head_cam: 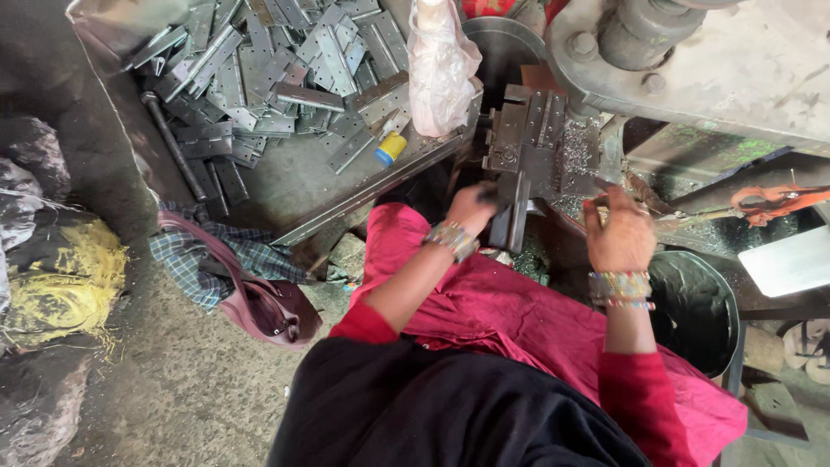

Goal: The person operates a manual metal press to shape small metal pieces. They repeatedly pick up a metal piece, place it into the press, activate the press, and then remove the shaped piece, placing it into a pile.

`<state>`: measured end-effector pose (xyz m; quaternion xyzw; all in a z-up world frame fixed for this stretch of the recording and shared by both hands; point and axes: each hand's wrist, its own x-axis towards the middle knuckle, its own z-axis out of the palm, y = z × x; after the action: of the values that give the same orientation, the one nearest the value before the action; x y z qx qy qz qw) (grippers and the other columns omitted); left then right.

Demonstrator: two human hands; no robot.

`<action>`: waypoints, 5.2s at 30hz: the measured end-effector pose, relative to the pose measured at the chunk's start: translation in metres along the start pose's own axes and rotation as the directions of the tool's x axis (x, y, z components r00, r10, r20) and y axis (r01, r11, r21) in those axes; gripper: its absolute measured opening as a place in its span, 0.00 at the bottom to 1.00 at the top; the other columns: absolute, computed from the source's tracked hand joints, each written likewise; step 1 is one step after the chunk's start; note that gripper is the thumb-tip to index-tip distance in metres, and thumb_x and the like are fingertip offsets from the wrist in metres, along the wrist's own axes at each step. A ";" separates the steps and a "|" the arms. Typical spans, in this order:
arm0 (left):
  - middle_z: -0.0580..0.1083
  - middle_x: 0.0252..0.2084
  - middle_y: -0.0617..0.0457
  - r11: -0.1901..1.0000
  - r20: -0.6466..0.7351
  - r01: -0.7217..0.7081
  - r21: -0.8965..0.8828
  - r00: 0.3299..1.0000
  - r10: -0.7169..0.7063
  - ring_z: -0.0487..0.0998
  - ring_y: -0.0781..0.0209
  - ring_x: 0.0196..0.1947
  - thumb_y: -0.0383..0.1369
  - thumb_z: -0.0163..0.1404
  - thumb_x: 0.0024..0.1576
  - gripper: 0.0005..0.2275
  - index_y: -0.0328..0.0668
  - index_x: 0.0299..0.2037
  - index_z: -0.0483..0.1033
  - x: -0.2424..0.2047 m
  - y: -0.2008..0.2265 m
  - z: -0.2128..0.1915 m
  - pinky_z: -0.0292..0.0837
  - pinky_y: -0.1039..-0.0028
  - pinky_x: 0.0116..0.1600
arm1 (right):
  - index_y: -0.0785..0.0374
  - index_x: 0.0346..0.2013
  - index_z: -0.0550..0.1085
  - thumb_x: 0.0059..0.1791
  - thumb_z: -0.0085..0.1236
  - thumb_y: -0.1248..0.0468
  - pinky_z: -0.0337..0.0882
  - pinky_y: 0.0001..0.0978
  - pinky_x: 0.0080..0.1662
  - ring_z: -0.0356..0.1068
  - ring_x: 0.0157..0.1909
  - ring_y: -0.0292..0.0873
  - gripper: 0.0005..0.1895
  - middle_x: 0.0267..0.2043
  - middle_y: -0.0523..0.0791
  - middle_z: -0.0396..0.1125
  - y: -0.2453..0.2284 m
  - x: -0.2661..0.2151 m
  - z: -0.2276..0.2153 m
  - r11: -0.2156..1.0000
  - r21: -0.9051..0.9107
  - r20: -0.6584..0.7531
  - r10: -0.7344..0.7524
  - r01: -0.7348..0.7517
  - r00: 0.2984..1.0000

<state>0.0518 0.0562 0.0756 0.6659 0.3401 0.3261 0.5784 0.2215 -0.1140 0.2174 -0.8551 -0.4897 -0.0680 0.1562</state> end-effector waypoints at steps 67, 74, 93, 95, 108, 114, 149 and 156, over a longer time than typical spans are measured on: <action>0.74 0.59 0.40 0.151 0.354 -0.418 0.896 0.876 0.329 0.63 0.43 0.68 0.34 0.45 0.53 0.19 0.29 0.49 0.80 0.051 -0.029 0.064 0.43 0.50 0.74 | 0.60 0.39 0.81 0.50 0.56 0.39 0.74 0.52 0.44 0.76 0.44 0.58 0.26 0.39 0.54 0.76 0.013 0.007 0.043 0.989 -0.143 0.440 0.082 -0.021 0.894; 0.72 0.63 0.38 0.164 0.330 -0.384 0.909 0.901 0.281 0.63 0.41 0.70 0.32 0.44 0.61 0.15 0.30 0.49 0.80 0.059 -0.016 0.068 0.40 0.50 0.78 | 0.61 0.38 0.80 0.54 0.51 0.36 0.76 0.50 0.45 0.77 0.43 0.57 0.30 0.40 0.55 0.76 0.035 -0.029 0.082 0.982 -0.136 0.447 0.180 -0.133 0.876; 0.65 0.69 0.41 0.186 0.277 -0.317 0.930 0.937 0.212 0.55 0.43 0.75 0.35 0.40 0.60 0.19 0.33 0.54 0.78 0.055 0.001 0.078 0.39 0.50 0.78 | 0.65 0.46 0.80 0.52 0.46 0.33 0.73 0.55 0.53 0.74 0.52 0.63 0.37 0.47 0.62 0.74 0.068 -0.072 0.137 0.953 -0.058 0.535 0.281 -0.296 0.797; 0.65 0.69 0.41 0.189 0.267 -0.305 0.934 0.942 0.202 0.55 0.44 0.74 0.35 0.40 0.59 0.19 0.33 0.55 0.77 0.051 0.000 0.076 0.39 0.50 0.77 | 0.65 0.45 0.80 0.53 0.45 0.33 0.73 0.55 0.52 0.75 0.52 0.63 0.37 0.47 0.61 0.75 0.069 -0.076 0.135 0.959 -0.074 0.515 0.271 -0.273 0.813; 0.69 0.67 0.39 0.101 0.248 -0.293 0.951 0.915 0.320 0.58 0.46 0.71 0.32 0.41 0.58 0.21 0.30 0.58 0.78 0.056 0.001 0.075 0.41 0.40 0.76 | 0.62 0.40 0.80 0.53 0.48 0.34 0.74 0.53 0.48 0.76 0.47 0.59 0.34 0.42 0.56 0.76 0.048 -0.080 0.114 0.979 -0.072 0.397 0.203 -0.190 0.895; 0.64 0.70 0.44 0.252 0.297 -0.330 0.910 0.941 0.162 0.53 0.45 0.74 0.33 0.41 0.59 0.19 0.35 0.56 0.77 0.060 -0.011 0.069 0.33 0.40 0.74 | 0.64 0.36 0.79 0.51 0.51 0.34 0.72 0.53 0.48 0.75 0.46 0.60 0.33 0.40 0.58 0.75 0.050 -0.044 0.096 0.977 -0.035 0.472 0.202 -0.210 0.858; 0.75 0.61 0.40 -0.003 0.270 -0.278 0.961 0.930 0.249 0.61 0.43 0.71 0.35 0.43 0.62 0.16 0.35 0.48 0.83 0.079 0.005 0.082 0.28 0.37 0.74 | 0.63 0.33 0.79 0.52 0.52 0.33 0.76 0.50 0.41 0.78 0.39 0.56 0.34 0.34 0.56 0.75 0.045 -0.049 0.099 0.982 -0.061 0.451 0.188 -0.180 0.873; 0.75 0.61 0.43 0.059 0.207 -0.259 0.964 0.872 0.444 0.60 0.44 0.70 0.33 0.45 0.55 0.16 0.37 0.46 0.83 0.055 -0.018 0.073 0.29 0.31 0.70 | 0.61 0.33 0.79 0.50 0.54 0.33 0.75 0.49 0.39 0.77 0.38 0.57 0.32 0.33 0.55 0.75 0.027 -0.077 0.097 0.963 -0.041 0.434 0.257 -0.266 0.864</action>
<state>0.1417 0.0639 0.0509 0.9123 0.3357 0.2063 -0.1119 0.2019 -0.1575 0.1001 -0.9053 -0.3925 0.1515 0.0591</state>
